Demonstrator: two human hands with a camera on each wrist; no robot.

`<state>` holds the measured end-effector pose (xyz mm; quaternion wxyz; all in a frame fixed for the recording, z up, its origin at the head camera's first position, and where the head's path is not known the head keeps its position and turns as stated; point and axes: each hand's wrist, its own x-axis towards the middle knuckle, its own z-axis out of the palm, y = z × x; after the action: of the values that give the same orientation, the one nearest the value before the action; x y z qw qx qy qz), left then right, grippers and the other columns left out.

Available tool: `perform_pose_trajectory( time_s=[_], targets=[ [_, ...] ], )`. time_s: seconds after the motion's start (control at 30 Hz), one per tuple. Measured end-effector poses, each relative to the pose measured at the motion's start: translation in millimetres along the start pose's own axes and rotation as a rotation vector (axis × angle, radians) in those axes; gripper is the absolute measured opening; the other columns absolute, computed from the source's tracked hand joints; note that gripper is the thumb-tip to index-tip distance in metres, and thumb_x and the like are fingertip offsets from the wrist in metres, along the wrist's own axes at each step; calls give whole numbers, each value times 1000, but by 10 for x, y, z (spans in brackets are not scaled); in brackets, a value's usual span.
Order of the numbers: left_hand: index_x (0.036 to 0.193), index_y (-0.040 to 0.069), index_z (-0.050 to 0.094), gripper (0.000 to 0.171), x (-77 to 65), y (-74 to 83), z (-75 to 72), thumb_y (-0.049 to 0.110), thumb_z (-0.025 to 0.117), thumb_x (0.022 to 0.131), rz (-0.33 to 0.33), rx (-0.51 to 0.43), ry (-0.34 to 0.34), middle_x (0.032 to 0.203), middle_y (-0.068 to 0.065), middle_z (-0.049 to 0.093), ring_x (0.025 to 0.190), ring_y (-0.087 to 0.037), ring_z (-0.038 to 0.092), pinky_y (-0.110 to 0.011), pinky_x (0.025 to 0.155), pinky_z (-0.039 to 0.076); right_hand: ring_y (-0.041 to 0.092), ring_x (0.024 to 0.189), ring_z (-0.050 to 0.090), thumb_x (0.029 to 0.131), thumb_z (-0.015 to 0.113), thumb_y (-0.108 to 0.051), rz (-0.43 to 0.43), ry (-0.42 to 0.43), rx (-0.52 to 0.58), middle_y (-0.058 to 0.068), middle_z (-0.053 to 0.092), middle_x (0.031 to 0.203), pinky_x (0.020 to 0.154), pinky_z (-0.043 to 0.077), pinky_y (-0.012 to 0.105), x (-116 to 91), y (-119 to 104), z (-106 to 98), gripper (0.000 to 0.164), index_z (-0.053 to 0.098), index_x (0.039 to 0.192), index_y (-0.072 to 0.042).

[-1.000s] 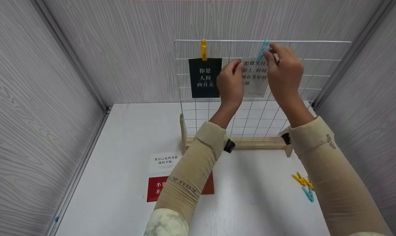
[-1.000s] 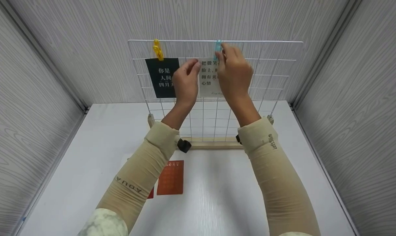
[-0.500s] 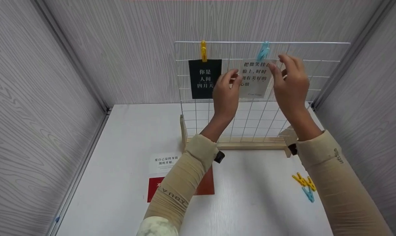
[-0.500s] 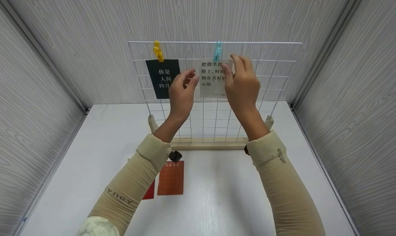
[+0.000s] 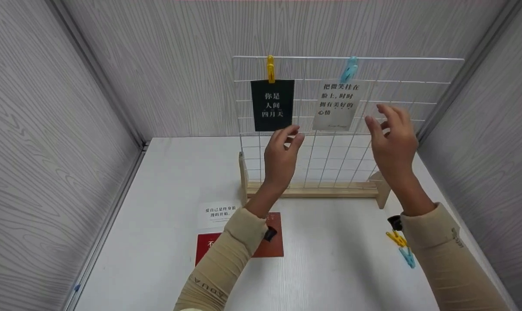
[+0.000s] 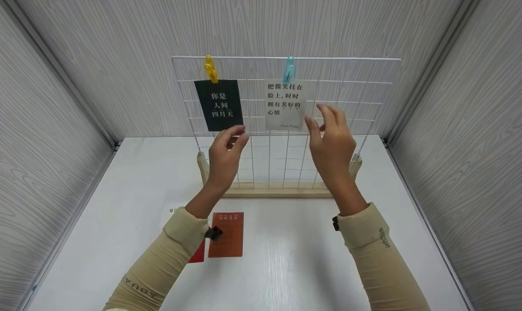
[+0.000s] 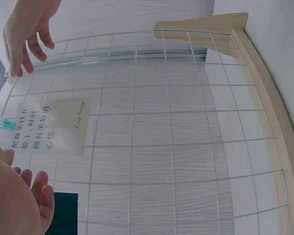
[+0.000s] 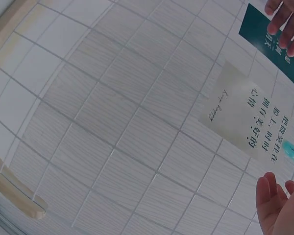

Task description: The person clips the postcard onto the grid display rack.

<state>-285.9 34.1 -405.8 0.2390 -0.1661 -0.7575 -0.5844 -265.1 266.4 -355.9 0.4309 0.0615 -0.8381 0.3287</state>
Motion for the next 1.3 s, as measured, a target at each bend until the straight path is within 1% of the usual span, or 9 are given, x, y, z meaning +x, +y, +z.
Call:
perform_pose_trajectory(
  time_s=[0.13, 0.27, 0.4, 0.53, 0.67, 0.77, 1.0, 1.1, 1.3],
  targets=[
    [127, 12, 66, 31, -142, -120, -92, 31, 60, 103, -35, -10, -8, 119, -1, 65, 101, -11, 61, -27, 85, 53, 20, 94, 61, 101, 62, -30, 49, -29, -2, 14, 63, 127, 74, 39, 13, -116, 55, -52, 40, 64, 133, -7],
    [126, 12, 67, 31, -260, -235, -167, 31, 61, 102, -72, -5, -8, 119, -1, 66, 101, -13, 62, -27, 84, 54, 18, 94, 60, 101, 63, -29, 62, -53, -2, 16, 62, 127, 75, 39, 12, -222, 126, -102, 39, 64, 133, -6],
    [125, 13, 68, 30, -365, -345, -228, 31, 62, 102, -121, -8, -2, 120, -1, 66, 100, -13, 62, -28, 83, 55, 16, 93, 59, 101, 63, -28, 79, -70, 1, 15, 63, 125, 75, 40, 15, -335, 235, -139, 39, 64, 132, -6],
    [124, 13, 68, 29, -465, -460, -278, 31, 62, 102, -149, 2, -6, 120, -2, 66, 101, -13, 62, -28, 83, 54, 13, 93, 58, 101, 62, -28, 110, -96, -13, 14, 63, 124, 75, 40, 16, -457, 348, -169, 38, 64, 132, -7],
    [124, 13, 68, 29, -577, -593, -329, 31, 62, 101, -148, 29, -34, 121, -2, 65, 102, -14, 62, -31, 86, 53, 16, 93, 59, 102, 61, -30, 142, -142, -35, 13, 63, 123, 73, 40, 19, -584, 437, -195, 38, 63, 133, -8],
    [123, 12, 68, 29, -666, -699, -376, 29, 64, 100, -166, 36, -63, 122, -3, 65, 102, -15, 63, -31, 86, 52, 22, 96, 62, 102, 60, -32, 163, -179, -51, 13, 63, 122, 73, 41, 26, -676, 508, -209, 39, 63, 134, -8],
    [125, 15, 67, 31, -859, -939, -472, 32, 64, 100, -263, 23, -146, 124, -4, 64, 104, -16, 61, -32, 83, 54, 28, 103, 60, 104, 55, -39, 254, -268, -77, 14, 62, 123, 74, 40, 37, -910, 691, -273, 45, 61, 136, -9],
    [126, 16, 66, 31, -933, -1042, -510, 33, 63, 100, -292, 37, -170, 123, -3, 63, 104, -16, 61, -32, 84, 55, 29, 104, 60, 104, 53, -41, 281, -292, -93, 14, 62, 122, 74, 40, 38, -1016, 758, -286, 46, 61, 136, -9],
    [128, 16, 65, 31, -1045, -1206, -587, 30, 63, 101, -357, 31, -187, 126, -8, 62, 106, -19, 61, -37, 86, 54, 29, 104, 59, 104, 52, -46, 349, -341, -109, 14, 61, 124, 74, 41, 39, -1251, 866, -277, 50, 61, 136, -8]
  ],
)
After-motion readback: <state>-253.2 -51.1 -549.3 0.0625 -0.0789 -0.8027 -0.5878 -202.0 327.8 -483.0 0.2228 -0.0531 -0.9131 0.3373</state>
